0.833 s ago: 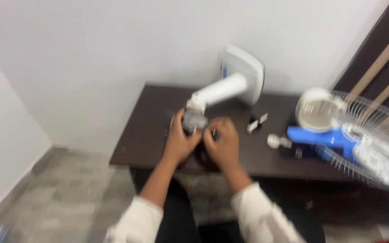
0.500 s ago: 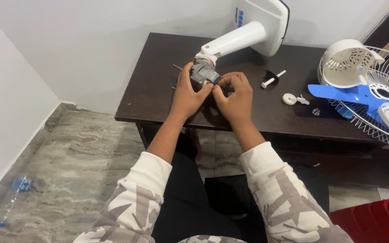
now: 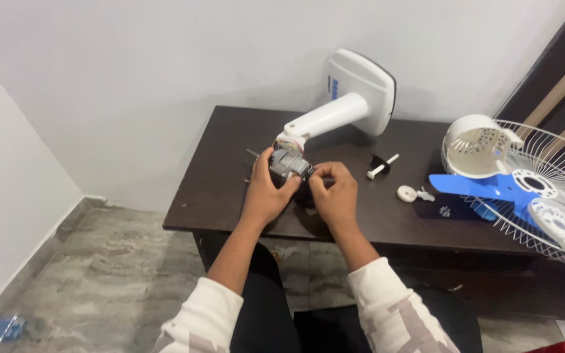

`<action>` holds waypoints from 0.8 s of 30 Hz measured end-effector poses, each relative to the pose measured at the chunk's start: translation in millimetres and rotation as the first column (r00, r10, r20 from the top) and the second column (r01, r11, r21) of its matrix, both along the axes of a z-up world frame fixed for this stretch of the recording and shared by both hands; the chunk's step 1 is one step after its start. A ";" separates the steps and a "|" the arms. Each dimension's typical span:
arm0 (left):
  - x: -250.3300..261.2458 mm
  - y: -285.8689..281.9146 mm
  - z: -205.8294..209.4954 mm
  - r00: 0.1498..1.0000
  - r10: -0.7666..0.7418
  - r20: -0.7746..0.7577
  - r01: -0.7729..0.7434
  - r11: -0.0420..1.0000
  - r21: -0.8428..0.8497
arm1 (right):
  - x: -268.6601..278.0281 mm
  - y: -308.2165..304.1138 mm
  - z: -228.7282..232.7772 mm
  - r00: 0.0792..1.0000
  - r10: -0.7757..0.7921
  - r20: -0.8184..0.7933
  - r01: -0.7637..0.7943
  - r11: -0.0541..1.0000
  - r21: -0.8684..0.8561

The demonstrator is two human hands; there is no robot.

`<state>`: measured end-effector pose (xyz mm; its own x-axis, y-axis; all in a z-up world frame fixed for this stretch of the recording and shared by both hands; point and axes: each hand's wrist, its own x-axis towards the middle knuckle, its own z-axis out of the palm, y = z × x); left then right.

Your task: The person sits on the floor and works on a disassembled electric fan motor, using a screwdriver to adjust internal components and wires. They handle the motor housing and a small black plastic part, then continue tightening screws on the motor.

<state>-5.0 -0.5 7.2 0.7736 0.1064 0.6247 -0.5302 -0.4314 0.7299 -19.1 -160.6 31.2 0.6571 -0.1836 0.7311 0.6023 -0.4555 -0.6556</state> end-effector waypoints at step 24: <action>-5.8 0.0 8.1 0.995 -0.010 -0.101 0.008 1.000 -0.018 | 17.2 -14.1 -12.9 0.929 0.177 -0.326 -0.048 0.929 0.366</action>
<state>-10.8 -0.4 15.3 0.8335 0.1097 0.5415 -0.4570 -0.4137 0.7874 -1.8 -174.7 18.2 0.8879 -0.2915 0.3558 0.3401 -0.1046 -0.9345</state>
